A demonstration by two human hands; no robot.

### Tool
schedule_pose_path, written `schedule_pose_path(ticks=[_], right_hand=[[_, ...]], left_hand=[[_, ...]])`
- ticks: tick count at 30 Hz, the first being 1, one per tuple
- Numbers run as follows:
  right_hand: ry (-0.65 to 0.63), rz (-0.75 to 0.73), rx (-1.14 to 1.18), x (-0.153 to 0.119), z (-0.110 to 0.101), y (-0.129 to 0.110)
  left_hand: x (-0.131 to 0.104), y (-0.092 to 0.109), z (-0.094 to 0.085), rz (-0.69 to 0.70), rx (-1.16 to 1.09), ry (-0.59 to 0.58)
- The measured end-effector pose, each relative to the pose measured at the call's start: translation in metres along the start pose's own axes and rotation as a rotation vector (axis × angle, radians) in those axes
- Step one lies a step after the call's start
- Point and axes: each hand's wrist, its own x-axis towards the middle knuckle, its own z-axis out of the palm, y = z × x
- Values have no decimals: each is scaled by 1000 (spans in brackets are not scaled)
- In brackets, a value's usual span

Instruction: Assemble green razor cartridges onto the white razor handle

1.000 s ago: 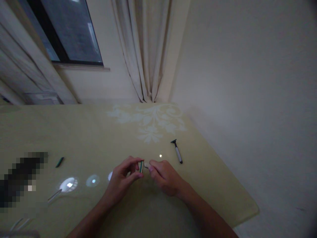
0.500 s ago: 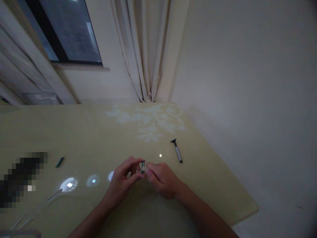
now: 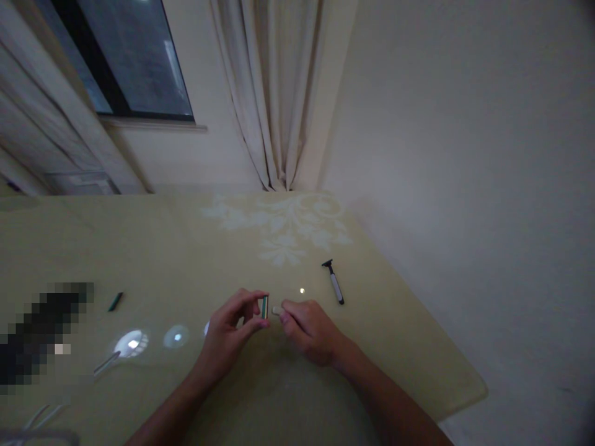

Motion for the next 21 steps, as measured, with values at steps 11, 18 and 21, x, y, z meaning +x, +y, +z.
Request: schedule_pose_path(ticks=[11, 18, 21], right_hand=[[-25, -9, -17, -1, -2, -3], [-49, -12, 64, -2, -1, -4], [-41, -2, 100, -2, -1, -3]], left_hand=[[0, 2, 0, -11, -4, 3], [-1, 2, 0, -11, -22, 11], [-1, 2, 0, -2, -8, -12]])
